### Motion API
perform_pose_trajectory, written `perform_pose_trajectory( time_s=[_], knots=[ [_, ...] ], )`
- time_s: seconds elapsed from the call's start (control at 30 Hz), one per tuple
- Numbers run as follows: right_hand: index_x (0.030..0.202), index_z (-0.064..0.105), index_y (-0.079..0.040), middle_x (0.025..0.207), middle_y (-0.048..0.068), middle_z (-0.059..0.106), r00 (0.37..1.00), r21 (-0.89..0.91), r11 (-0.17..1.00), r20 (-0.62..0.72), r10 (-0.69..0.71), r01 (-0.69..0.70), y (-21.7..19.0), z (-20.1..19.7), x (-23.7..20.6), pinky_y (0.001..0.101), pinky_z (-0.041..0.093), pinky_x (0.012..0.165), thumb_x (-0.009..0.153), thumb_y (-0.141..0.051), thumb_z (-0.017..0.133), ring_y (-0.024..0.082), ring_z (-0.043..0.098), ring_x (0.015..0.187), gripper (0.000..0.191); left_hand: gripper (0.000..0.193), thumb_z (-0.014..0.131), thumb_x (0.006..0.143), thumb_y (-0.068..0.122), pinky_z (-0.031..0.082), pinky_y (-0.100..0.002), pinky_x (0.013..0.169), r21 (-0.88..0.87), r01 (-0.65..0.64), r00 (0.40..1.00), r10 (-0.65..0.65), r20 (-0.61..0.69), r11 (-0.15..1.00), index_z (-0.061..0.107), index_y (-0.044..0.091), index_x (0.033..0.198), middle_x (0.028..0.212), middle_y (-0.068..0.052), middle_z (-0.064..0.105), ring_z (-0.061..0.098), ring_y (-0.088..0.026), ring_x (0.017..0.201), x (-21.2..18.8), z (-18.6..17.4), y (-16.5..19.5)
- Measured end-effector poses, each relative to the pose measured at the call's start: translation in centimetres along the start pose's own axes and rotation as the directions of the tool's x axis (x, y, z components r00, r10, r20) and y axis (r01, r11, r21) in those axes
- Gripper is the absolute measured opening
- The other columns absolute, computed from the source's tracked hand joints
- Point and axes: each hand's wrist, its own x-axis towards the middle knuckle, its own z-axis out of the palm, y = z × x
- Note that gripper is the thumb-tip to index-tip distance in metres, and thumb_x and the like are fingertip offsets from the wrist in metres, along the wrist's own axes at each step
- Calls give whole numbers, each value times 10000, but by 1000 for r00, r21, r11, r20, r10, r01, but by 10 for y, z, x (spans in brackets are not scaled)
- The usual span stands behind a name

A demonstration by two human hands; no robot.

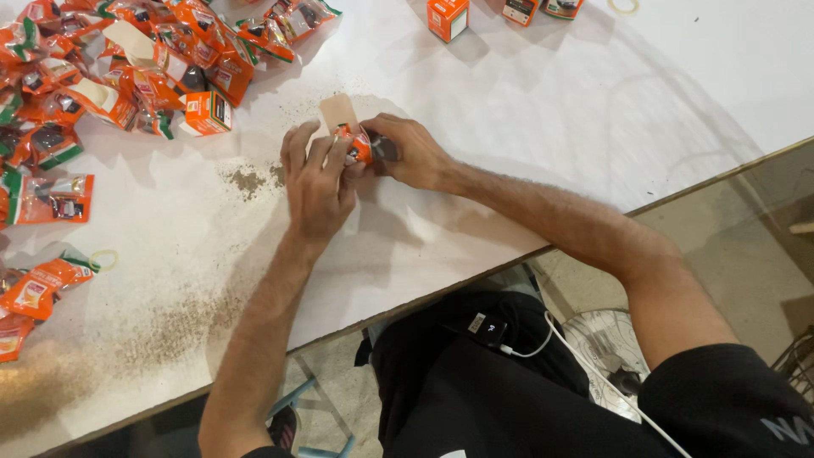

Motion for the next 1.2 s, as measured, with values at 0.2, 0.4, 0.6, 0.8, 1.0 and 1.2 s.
perform_pose_trajectory(
  time_s=[0.2,0.4,0.6,0.8,1.0,1.2],
  knots=[
    [1295,605,-46,1138,130,669,997,-43,997,-31,-71,70,-1,6,-4,419,543,852,784,-96,878,338,668,1023,581,184,622,1001,163,137,-641,1169,66,242,969,-244,38,968,779,78,1048,1625,-318,304,191,-505,1519,4,23,2],
    [1308,576,-33,1140,153,654,999,-88,995,-5,-50,49,-6,4,-6,459,530,877,792,-57,848,382,648,1055,584,162,663,911,37,591,-436,947,-361,371,899,-428,-90,856,713,16,1064,1364,-271,472,498,-395,1316,12,34,0],
    [1399,488,-44,1369,151,625,999,56,998,-15,38,-37,-4,11,-15,415,511,1072,824,-28,758,349,597,1328,635,93,674,916,19,437,-278,442,-644,657,640,-741,203,391,649,-9,1000,877,-81,672,573,-118,609,15,38,-7],
    [1492,500,-52,1445,213,569,980,-354,915,38,-194,195,-3,16,-18,478,445,1107,851,40,694,404,539,1313,676,66,636,958,71,411,-255,440,-746,603,698,-640,320,284,633,23,1003,787,-37,642,547,-83,564,11,25,-12],
    [1441,529,-54,1432,187,573,985,-357,918,59,-161,171,-5,15,-17,465,474,1061,855,44,675,404,570,1261,612,204,624,975,161,468,-215,543,-805,541,635,-511,580,-241,729,-3,1034,846,-30,707,574,-72,625,4,6,-34],
    [1302,531,-44,1343,171,621,992,-270,955,39,-118,124,-11,15,-11,487,512,947,795,46,701,410,602,1182,542,167,707,947,94,449,-276,568,-734,667,653,-575,494,128,733,6,1086,851,-52,691,550,-121,640,12,25,-41]
  ],
)
